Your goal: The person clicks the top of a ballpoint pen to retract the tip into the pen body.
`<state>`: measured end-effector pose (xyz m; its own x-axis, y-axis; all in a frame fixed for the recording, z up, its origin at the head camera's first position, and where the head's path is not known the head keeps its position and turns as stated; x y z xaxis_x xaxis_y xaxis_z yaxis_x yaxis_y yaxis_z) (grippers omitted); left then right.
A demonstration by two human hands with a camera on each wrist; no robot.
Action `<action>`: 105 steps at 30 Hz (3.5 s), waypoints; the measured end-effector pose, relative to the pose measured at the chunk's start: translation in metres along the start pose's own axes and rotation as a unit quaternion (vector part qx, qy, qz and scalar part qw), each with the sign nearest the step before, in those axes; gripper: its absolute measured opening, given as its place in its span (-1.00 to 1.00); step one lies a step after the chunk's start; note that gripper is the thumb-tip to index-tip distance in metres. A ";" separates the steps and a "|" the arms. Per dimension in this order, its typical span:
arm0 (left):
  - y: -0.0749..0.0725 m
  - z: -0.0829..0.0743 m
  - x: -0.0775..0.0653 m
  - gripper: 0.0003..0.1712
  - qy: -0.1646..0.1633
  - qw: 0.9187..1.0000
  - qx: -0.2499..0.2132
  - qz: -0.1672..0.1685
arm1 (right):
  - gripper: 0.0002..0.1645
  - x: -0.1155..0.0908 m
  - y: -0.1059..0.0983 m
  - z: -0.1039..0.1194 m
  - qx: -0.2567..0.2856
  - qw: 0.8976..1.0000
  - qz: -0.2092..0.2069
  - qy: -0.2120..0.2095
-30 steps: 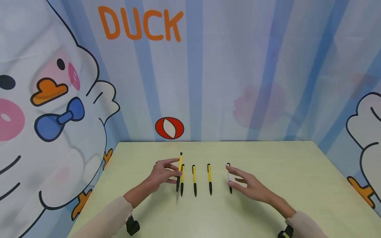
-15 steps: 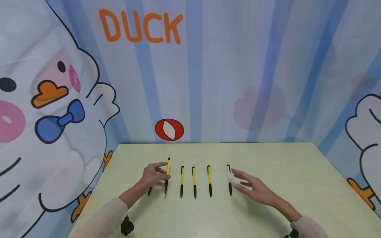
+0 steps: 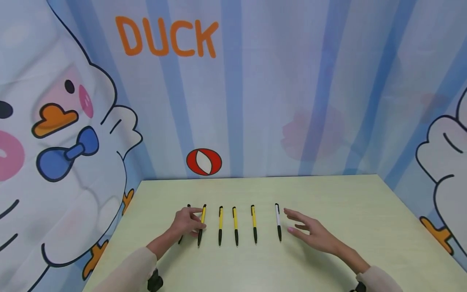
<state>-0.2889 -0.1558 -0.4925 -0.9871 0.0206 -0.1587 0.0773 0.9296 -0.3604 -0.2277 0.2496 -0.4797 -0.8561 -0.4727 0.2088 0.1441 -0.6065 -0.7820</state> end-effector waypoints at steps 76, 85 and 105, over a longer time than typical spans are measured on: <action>0.054 -0.023 0.005 -0.17 0.026 0.994 0.080 0.069 | -0.34 0.003 0.008 -0.006 -0.006 1.000 -0.019 -0.002; 0.047 -0.026 -0.002 -0.22 0.001 0.998 0.026 0.061 | -0.32 0.001 0.006 -0.007 0.001 1.000 -0.013 -0.002; 0.048 -0.056 -0.034 -0.23 0.007 0.986 -0.103 0.130 | -0.30 0.004 0.002 -0.003 -0.010 0.999 -0.032 -0.033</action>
<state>-0.2598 -0.0911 -0.4529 -0.9396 0.2715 -0.2084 0.2991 0.9473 -0.1143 -0.2323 0.2480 -0.4819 -0.8292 -0.4737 0.2967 0.0786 -0.6244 -0.7772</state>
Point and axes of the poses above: each hand's wrist, its own x-axis towards the middle knuckle, its own y-axis out of the palm, z = x × y, the point moved 1 cm from there along x, towards the middle knuckle, and after that the axes turned 13 degrees about -x, right-handed, at the moved point
